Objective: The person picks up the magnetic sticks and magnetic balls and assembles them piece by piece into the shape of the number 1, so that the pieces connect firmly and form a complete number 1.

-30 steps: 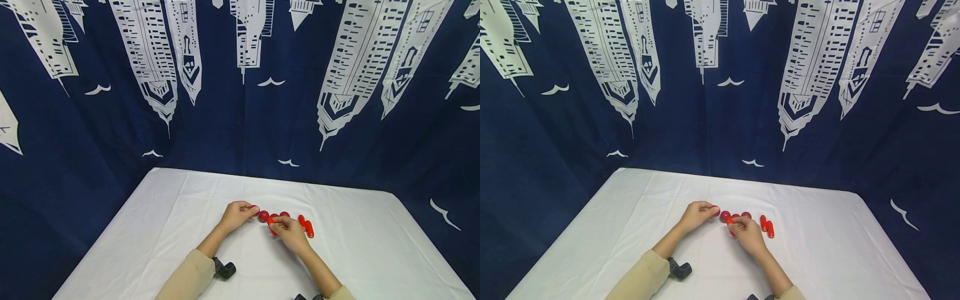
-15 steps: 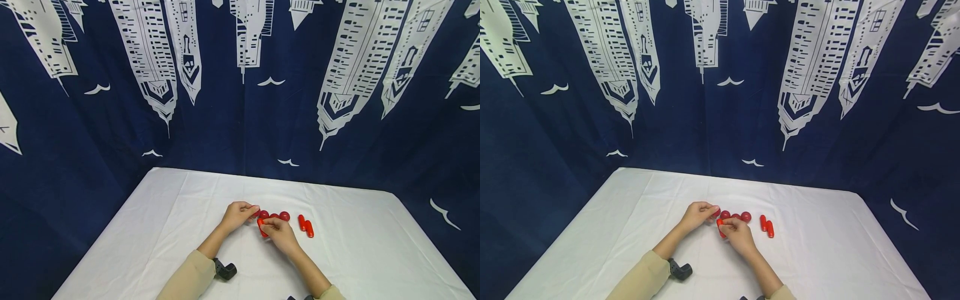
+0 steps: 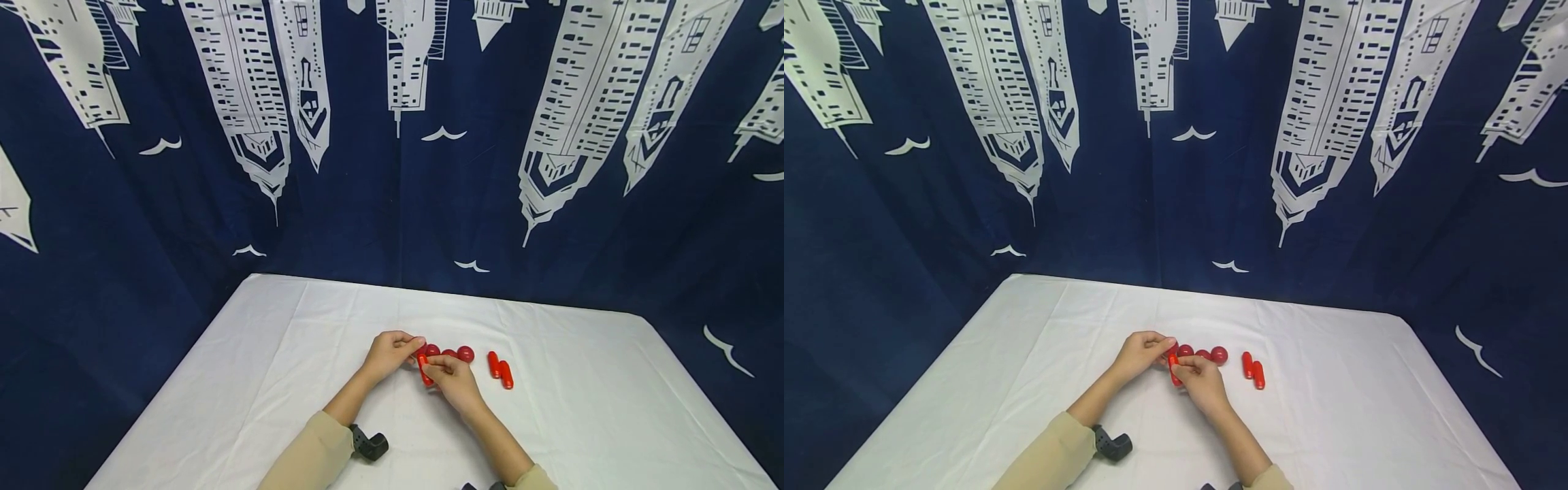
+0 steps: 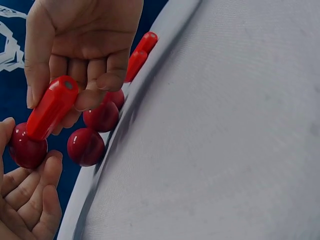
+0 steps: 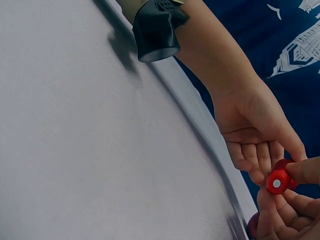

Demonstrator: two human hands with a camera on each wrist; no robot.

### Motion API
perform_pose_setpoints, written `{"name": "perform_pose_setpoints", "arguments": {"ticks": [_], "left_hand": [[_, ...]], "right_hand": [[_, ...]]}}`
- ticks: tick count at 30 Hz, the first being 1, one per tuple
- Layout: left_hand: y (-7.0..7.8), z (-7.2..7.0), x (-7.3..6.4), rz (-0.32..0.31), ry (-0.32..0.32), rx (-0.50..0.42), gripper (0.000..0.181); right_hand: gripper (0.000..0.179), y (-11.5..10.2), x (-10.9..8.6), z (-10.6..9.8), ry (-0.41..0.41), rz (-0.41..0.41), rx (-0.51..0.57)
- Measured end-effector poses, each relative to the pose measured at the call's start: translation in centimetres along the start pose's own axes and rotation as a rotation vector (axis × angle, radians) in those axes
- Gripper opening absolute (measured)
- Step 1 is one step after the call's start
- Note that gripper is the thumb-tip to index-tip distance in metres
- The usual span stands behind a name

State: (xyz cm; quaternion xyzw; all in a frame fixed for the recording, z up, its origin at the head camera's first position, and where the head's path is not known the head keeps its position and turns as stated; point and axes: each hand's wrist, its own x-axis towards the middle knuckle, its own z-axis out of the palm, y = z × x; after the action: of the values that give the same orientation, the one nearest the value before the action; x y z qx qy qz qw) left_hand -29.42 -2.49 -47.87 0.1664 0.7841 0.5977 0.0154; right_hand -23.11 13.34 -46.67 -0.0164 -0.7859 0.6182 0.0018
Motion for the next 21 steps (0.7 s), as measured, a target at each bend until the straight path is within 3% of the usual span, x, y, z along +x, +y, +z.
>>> {"name": "perform_pose_setpoints", "arguments": {"ticks": [4, 9, 12, 16, 18, 21], "left_hand": [[-0.3, -0.1, 0.0, 0.013, -0.005, -0.009, 0.036], [-0.5, -0.3, 0.0, -0.021, -0.021, -0.064, 0.037], [0.5, -0.6, -0.6, -0.056, -0.028, -0.074, 0.038], [0.5, -0.9, -0.9, -0.108, -0.013, -0.007, 0.045], [-0.4, -0.9, -0.8, -0.148, 0.008, 0.054, 0.050], [0.2, -1.1, -1.7, -0.220, 0.026, 0.111, 0.052]], "right_hand": [[0.024, -0.1, -0.1, 0.2, 0.004, 0.004, 0.016], [0.023, -0.2, -0.1, 0.5, 0.006, 0.013, 0.048], [0.023, -0.1, 0.0, 0.7, 0.002, 0.024, 0.066], [0.025, 0.1, 0.0, 1.0, -0.009, 0.038, 0.077], [0.026, 0.2, 0.0, 1.1, -0.015, 0.041, 0.082], [0.027, 0.2, -0.1, 1.3, -0.024, 0.037, 0.079]]}}
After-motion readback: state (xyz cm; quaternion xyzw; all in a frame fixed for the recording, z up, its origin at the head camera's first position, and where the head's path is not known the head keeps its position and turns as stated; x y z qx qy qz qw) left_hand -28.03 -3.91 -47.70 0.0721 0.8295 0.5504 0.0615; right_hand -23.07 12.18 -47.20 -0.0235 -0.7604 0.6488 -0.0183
